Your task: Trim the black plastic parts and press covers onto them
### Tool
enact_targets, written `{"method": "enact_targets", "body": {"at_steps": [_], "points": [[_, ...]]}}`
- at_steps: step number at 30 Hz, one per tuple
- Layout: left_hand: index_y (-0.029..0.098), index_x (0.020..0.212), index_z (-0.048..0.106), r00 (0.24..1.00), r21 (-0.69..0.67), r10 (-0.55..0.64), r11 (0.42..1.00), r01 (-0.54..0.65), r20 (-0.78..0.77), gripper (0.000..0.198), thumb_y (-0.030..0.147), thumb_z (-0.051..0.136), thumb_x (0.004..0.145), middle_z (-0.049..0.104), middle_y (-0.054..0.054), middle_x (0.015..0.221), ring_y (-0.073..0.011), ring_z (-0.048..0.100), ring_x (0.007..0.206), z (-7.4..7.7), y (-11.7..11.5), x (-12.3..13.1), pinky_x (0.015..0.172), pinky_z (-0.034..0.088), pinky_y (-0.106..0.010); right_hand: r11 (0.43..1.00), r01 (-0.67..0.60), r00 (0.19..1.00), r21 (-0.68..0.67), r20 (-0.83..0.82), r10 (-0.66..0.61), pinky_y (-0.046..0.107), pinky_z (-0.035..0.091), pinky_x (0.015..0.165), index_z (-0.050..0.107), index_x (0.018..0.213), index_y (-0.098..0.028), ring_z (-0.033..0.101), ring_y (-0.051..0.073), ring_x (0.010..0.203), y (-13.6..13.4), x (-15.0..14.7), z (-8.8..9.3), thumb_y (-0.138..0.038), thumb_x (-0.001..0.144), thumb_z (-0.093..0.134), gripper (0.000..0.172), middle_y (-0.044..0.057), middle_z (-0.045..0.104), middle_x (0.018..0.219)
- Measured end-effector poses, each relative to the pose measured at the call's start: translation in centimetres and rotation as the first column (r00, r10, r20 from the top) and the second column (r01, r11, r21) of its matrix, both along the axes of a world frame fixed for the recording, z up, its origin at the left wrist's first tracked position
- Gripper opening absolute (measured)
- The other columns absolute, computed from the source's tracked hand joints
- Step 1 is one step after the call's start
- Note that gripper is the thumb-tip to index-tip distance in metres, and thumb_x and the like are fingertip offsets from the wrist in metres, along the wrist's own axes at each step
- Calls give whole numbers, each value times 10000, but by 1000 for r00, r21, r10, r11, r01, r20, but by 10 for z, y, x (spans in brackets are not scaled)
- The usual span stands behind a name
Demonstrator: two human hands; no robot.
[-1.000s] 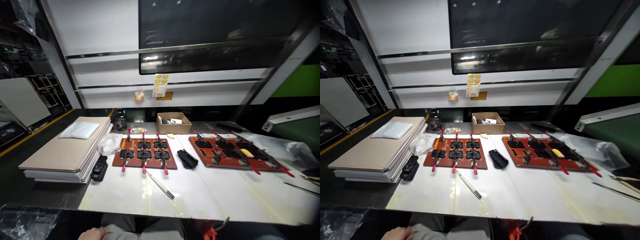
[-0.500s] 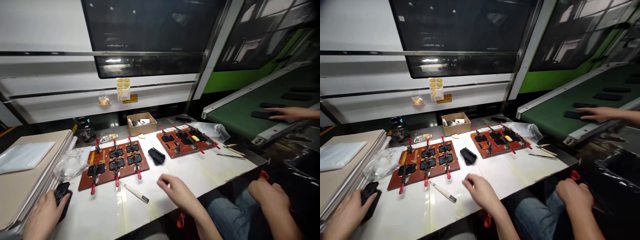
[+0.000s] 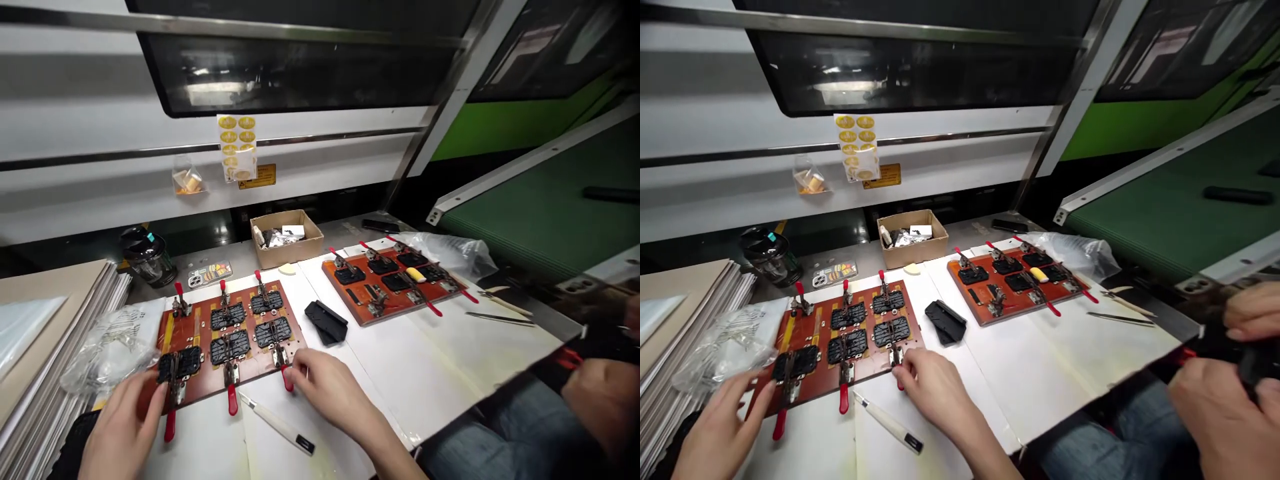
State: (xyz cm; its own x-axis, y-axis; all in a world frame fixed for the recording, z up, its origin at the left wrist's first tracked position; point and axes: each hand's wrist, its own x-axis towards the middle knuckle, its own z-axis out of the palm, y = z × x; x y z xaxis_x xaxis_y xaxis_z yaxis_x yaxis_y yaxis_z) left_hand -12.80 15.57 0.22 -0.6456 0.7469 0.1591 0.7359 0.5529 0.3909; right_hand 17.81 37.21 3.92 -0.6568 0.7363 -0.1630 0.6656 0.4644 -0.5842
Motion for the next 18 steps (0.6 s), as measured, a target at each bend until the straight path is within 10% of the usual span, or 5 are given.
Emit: {"method": "enact_targets", "body": {"at_steps": [5,8,18], "points": [[281,1137,587,995,-32,-46,998,49,88,419,598,428,914,628,-2,1218,-198,636,912,26,72,-21,812,478,-320,898,319,938,302,35,-345,301,410,908,563,1281,-207,533,241,1189,60,8,-28,-389,1012,454,342,86,592,1296],[305,1140,608,965,34,-164,986,161,203,408,612,470,909,644,35,1195,-160,630,882,34,94,-10,779,487,-269,910,318,921,265,143,-363,312,428,815,620,1259,-227,622,260,1056,99,19,-42,-378,983,511,333,84,671,1182],[273,1077,679,792,149,-302,953,264,531,361,560,551,899,654,-33,1201,-224,612,1109,-6,41,67,834,541,-241,878,391,872,276,194,-449,309,401,694,655,1243,-272,672,266,888,108,24,-64,-390,1017,423,345,77,729,1015]]}}
